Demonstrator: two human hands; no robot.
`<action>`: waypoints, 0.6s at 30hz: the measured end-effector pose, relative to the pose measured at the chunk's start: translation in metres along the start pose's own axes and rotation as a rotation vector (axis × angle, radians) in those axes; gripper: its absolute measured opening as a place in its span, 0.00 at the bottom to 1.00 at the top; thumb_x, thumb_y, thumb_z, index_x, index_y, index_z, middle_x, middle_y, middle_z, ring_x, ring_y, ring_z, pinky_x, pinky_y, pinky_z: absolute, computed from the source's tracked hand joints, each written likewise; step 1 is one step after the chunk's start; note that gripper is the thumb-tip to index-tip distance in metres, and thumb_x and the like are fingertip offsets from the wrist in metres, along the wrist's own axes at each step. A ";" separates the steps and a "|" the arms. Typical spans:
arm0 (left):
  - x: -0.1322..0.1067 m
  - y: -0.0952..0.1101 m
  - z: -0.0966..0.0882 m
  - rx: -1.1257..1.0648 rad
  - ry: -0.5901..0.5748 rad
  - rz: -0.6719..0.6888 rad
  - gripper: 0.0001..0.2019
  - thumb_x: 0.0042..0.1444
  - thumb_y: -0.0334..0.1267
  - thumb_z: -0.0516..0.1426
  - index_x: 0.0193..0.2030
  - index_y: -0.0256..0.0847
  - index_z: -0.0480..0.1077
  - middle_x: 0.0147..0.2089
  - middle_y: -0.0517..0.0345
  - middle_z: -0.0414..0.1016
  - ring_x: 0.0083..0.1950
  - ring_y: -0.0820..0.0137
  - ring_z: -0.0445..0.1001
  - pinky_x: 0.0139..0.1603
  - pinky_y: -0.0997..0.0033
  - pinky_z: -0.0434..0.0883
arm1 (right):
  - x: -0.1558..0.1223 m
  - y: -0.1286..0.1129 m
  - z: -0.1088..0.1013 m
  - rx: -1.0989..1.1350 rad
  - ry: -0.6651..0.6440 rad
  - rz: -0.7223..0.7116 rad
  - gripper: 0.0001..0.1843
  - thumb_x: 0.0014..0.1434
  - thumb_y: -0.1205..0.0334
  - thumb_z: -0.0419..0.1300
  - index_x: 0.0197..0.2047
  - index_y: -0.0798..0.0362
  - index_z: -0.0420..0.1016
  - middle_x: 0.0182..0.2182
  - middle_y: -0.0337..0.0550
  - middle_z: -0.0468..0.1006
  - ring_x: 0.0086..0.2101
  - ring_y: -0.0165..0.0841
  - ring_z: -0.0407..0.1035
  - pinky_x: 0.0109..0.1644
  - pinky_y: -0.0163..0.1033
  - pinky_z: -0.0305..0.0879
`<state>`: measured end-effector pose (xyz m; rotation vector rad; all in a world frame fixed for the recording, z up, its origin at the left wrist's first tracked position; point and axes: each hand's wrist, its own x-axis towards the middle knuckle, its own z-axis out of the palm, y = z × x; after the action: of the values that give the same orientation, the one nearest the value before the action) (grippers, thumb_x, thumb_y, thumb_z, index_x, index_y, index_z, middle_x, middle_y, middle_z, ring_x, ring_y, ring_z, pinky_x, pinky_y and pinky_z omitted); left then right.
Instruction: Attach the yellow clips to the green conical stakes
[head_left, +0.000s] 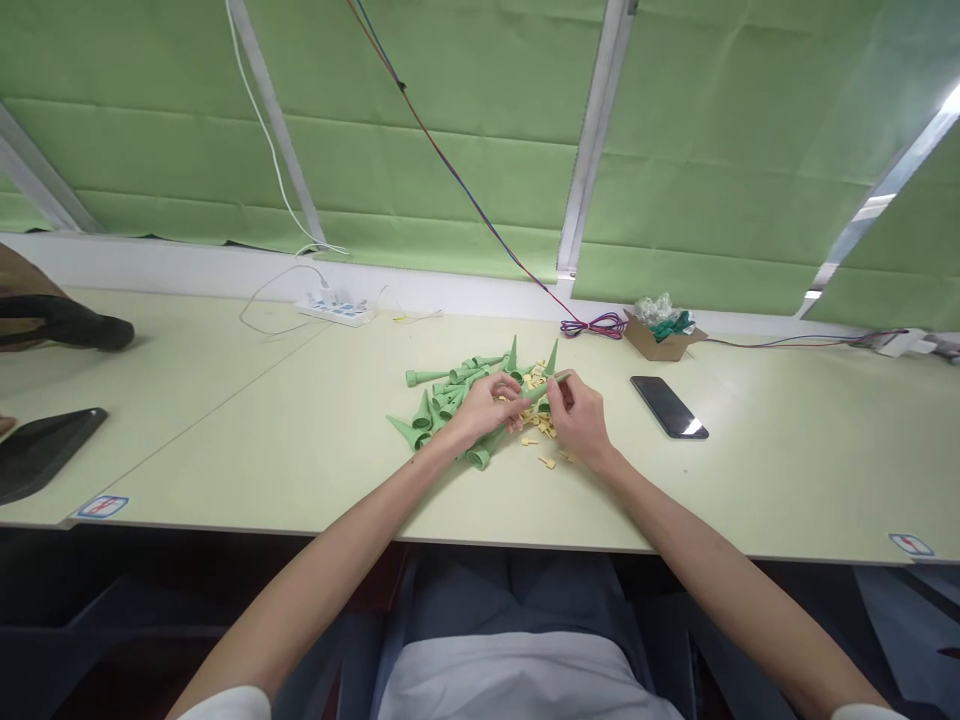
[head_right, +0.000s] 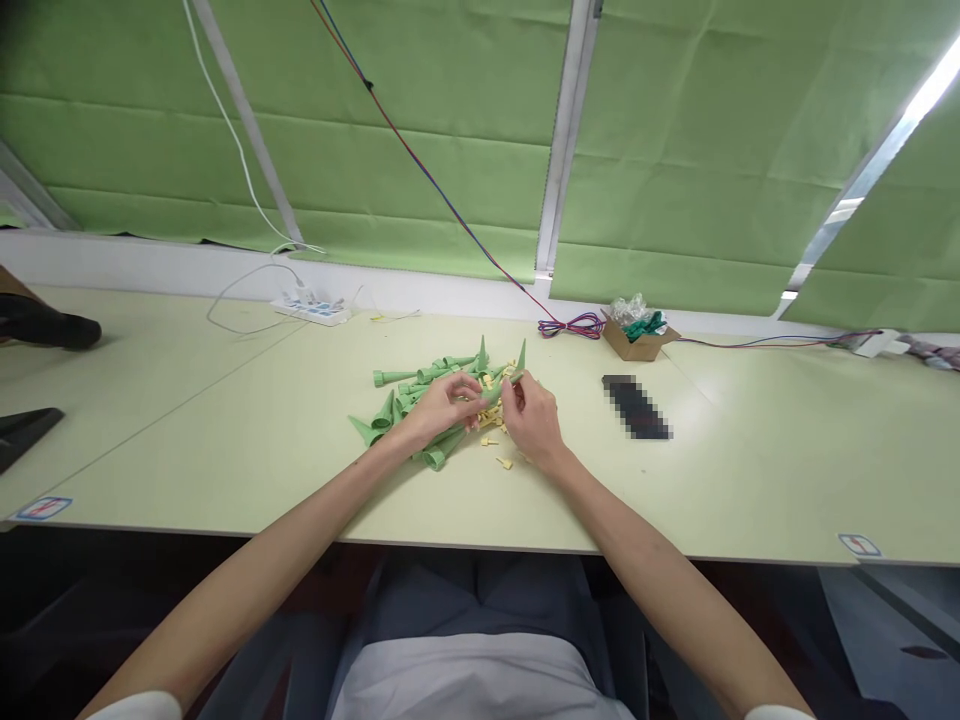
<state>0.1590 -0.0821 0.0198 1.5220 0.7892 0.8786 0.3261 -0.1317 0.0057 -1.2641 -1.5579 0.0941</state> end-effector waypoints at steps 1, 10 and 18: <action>0.000 -0.001 0.000 0.042 -0.011 0.005 0.22 0.44 0.46 0.71 0.38 0.39 0.66 0.33 0.58 0.74 0.24 0.71 0.75 0.25 0.70 0.71 | 0.002 -0.001 -0.001 0.027 0.000 0.018 0.13 0.67 0.53 0.50 0.34 0.50 0.63 0.22 0.35 0.64 0.22 0.29 0.57 0.29 0.36 0.55; -0.003 -0.003 0.000 0.638 0.058 0.352 0.06 0.60 0.40 0.56 0.35 0.41 0.70 0.31 0.58 0.76 0.26 0.70 0.72 0.29 0.70 0.65 | 0.041 -0.006 -0.028 -0.015 0.117 0.060 0.06 0.61 0.58 0.55 0.33 0.51 0.64 0.24 0.36 0.68 0.22 0.30 0.62 0.31 0.37 0.59; -0.004 -0.002 0.000 0.749 0.020 0.432 0.08 0.62 0.36 0.53 0.36 0.40 0.73 0.29 0.58 0.76 0.27 0.70 0.70 0.32 0.69 0.63 | 0.090 0.046 -0.029 -0.295 0.245 0.102 0.06 0.62 0.62 0.52 0.32 0.50 0.62 0.25 0.42 0.72 0.28 0.37 0.65 0.39 0.41 0.58</action>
<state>0.1570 -0.0850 0.0171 2.4113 0.8683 0.9598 0.3903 -0.0600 0.0489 -1.5243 -1.3277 -0.2258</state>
